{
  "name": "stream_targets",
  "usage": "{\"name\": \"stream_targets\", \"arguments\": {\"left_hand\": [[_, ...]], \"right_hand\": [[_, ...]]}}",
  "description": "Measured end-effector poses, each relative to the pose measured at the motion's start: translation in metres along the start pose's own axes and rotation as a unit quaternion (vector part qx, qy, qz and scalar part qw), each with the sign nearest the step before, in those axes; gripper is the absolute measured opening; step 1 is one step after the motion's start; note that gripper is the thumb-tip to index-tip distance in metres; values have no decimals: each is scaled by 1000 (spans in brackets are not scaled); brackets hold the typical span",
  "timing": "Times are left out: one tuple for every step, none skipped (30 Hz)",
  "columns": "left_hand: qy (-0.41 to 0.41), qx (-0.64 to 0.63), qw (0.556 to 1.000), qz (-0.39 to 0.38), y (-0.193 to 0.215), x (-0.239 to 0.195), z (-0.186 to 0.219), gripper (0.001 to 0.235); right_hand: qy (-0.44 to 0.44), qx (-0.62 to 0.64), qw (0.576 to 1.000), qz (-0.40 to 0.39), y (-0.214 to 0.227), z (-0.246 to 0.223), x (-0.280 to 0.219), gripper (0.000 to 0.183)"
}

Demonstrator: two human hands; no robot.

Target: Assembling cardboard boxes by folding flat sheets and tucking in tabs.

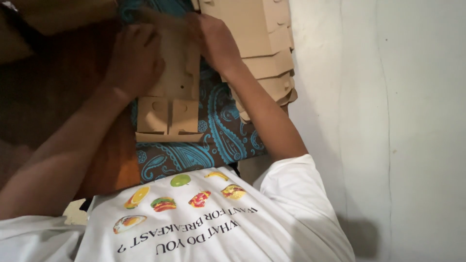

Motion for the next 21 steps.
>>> {"name": "stream_targets", "arguments": {"left_hand": [[1,13,1000,-3,-1,-1,1,47],[3,29,1000,-5,0,1,-1,49],[1,30,1000,-5,1,2,0,49],[0,28,1000,0,2,1,1,46],[-1,26,1000,5,3,-1,2,44],[-1,29,1000,6,2,-2,1,44],[-1,7,1000,22,1,-2,1,35],[0,-14,999,36,1,-5,1,28],[1,-11,999,36,-4,-8,-2,28],[17,-40,999,28,-10,-10,-7,28],[34,-69,997,19,-17,-13,-12,32],[34,-68,997,19,-5,-14,-6,32],[57,-86,995,2,5,-14,-2,34],[78,-103,992,-14,14,-14,2,42],[78,-103,992,-13,14,-12,2,42],[51,-48,997,36,16,-11,5,31],[25,6,996,84,17,-11,10,22],[24,5,996,84,20,-9,10,22],[30,-22,999,34,20,-7,11,39],[35,-48,998,-16,20,-6,12,56],[34,-48,998,-17,14,-7,8,56]], "right_hand": [[13,5,1000,14,0,-5,-3,18],[30,10,999,31,0,-10,-3,11],[29,10,999,32,-1,-9,-4,11],[32,-5,998,62,-2,-9,-6,10],[36,-20,995,91,-2,-10,-9,17],[38,-20,995,93,-1,-15,-12,17],[7,-21,997,69,0,-18,-16,13],[-24,-20,999,43,0,-22,-20,11],[-22,-19,999,44,-3,-19,-21,11],[6,-18,998,61,-5,-17,-23,14],[34,-17,996,78,-8,-15,-24,21],[34,-17,996,77,0,-25,-27,21],[-14,30,999,18,5,-31,-30,26],[-61,75,994,-42,9,-38,-34,34],[-61,75,995,-41,3,-39,-37,34],[-48,-29,992,-112,-6,-41,-45,47],[-34,-131,974,-182,-16,-41,-53,60],[-36,-132,974,-182,-16,-40,-57,60],[-42,-130,973,-186,-16,-39,-61,62],[-47,-127,972,-189,-16,-38,-65,64],[-48,-127,973,-189,-18,-36,-67,64]]}}
Point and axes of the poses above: each hand's wrist, its own x-axis towards the middle knuckle, its own y-axis out of the back of the hand, z = x × y, the point moved 3 cm from there along x, towards the middle knuckle, and after that the axes turned 2 degrees about x, right-handed, at the moved point
